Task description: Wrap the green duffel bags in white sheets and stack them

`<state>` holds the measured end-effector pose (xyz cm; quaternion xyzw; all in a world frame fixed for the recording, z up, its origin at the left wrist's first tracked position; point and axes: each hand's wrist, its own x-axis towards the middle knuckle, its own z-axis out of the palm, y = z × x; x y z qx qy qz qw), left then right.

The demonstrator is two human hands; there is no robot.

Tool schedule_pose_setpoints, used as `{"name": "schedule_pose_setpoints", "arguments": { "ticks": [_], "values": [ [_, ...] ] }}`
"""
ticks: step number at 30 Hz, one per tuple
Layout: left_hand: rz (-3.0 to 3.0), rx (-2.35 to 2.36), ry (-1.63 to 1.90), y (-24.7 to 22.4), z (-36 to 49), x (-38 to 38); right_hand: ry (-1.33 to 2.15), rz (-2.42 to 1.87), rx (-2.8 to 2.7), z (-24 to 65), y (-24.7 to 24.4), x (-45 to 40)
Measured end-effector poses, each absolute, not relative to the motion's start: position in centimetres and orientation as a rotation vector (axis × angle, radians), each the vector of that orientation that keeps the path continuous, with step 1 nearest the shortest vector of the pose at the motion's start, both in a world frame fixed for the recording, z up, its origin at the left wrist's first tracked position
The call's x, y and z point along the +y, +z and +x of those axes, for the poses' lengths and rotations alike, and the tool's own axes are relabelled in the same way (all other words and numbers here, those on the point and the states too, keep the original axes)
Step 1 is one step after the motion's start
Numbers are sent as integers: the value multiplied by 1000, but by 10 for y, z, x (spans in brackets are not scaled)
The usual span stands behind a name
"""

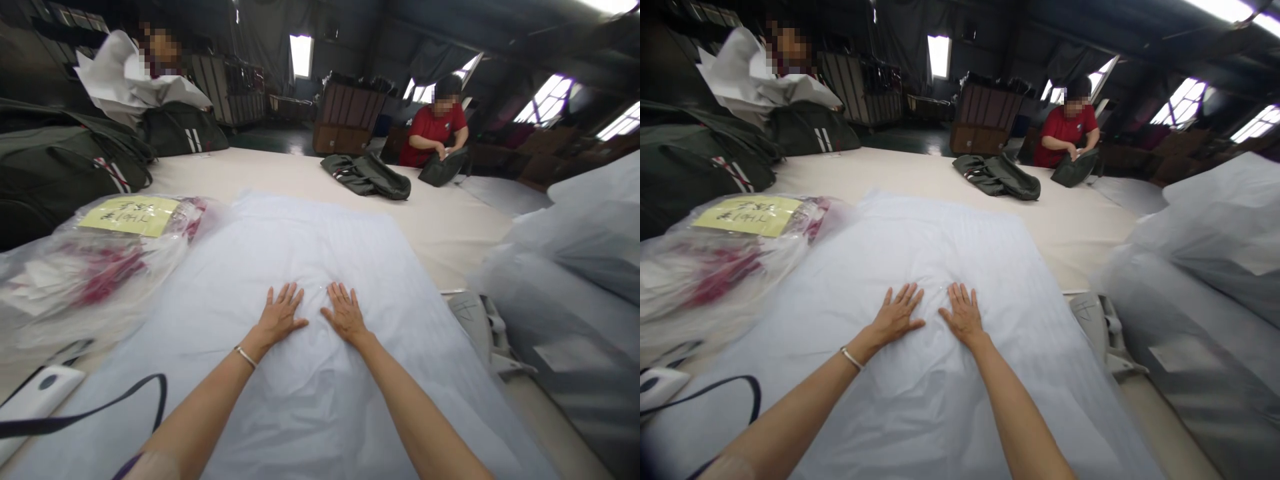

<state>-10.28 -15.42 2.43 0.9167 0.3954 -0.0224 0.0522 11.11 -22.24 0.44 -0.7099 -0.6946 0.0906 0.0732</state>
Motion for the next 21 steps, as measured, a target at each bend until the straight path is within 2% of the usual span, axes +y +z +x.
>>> {"name": "schedule_pose_setpoints", "arguments": {
  "ticks": [5,10,15,18,21],
  "values": [
    [2803,1208,-19,52,-115,-163,462,-2113,-1945,118,43,-228],
    [2853,1163,79,50,-167,-252,399,-1967,-2031,124,74,-345],
    [2759,1198,-44,23,-181,-305,424,-1966,-2229,98,49,-454],
    [2757,1221,-40,20,-168,-286,418,-2086,-2176,84,26,-448],
    [2771,1237,-67,30,-155,-251,479,-2165,-2053,80,24,-410]
  ]
}}
